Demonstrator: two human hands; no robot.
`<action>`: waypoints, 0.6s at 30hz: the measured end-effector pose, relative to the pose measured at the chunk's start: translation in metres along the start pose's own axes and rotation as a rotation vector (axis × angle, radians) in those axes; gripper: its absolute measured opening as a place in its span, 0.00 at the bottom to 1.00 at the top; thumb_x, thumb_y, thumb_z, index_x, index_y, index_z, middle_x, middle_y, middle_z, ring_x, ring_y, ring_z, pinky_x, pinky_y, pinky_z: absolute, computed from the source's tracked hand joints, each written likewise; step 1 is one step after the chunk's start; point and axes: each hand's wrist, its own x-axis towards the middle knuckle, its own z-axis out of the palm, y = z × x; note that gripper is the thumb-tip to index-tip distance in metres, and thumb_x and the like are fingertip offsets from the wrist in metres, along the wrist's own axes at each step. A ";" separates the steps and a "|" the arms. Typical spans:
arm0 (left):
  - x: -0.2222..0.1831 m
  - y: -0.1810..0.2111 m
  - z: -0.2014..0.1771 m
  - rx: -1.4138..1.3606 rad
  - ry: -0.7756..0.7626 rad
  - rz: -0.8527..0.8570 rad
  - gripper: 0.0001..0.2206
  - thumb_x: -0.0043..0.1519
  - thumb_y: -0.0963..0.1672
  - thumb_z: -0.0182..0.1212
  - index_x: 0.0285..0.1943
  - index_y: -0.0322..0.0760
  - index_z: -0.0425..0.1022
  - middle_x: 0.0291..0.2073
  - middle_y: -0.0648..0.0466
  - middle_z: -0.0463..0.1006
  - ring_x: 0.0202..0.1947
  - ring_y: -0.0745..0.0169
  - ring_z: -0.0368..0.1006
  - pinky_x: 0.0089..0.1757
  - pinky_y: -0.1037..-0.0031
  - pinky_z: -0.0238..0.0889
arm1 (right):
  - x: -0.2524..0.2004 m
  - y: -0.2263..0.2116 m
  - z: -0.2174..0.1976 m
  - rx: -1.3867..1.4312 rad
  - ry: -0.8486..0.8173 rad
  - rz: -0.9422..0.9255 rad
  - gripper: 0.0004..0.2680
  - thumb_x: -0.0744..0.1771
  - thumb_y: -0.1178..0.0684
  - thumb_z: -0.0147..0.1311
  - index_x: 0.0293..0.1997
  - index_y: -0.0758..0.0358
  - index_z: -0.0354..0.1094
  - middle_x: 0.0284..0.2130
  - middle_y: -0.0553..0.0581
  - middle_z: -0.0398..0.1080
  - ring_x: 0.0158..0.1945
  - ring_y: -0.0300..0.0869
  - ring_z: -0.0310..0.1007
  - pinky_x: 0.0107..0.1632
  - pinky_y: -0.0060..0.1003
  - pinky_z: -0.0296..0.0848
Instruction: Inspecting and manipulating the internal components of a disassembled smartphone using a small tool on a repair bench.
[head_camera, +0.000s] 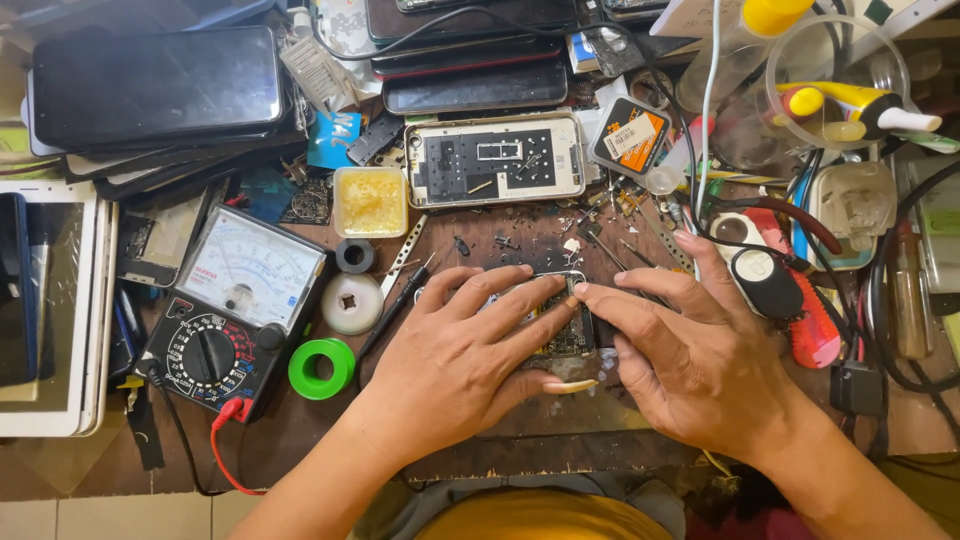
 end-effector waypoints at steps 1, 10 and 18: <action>0.000 -0.001 -0.001 0.003 -0.006 0.010 0.24 0.69 0.56 0.53 0.70 0.46 0.69 0.66 0.55 0.72 0.64 0.51 0.68 0.57 0.57 0.57 | 0.000 0.001 0.000 0.018 0.002 0.010 0.16 0.66 0.62 0.52 0.61 0.61 0.66 0.55 0.46 0.73 0.55 0.45 0.73 0.70 0.66 0.60; 0.000 0.000 0.001 -0.021 0.037 0.018 0.18 0.68 0.55 0.57 0.64 0.52 0.73 0.64 0.53 0.74 0.62 0.49 0.70 0.56 0.55 0.58 | 0.015 0.005 -0.005 0.230 0.032 0.065 0.12 0.66 0.62 0.52 0.57 0.62 0.68 0.46 0.60 0.71 0.55 0.49 0.71 0.71 0.66 0.60; 0.000 0.000 0.001 -0.037 0.039 0.006 0.18 0.68 0.55 0.58 0.63 0.52 0.73 0.63 0.53 0.74 0.62 0.48 0.69 0.55 0.54 0.58 | 0.010 0.010 0.004 0.169 0.046 0.058 0.14 0.66 0.65 0.52 0.59 0.61 0.66 0.54 0.57 0.70 0.59 0.48 0.71 0.72 0.70 0.59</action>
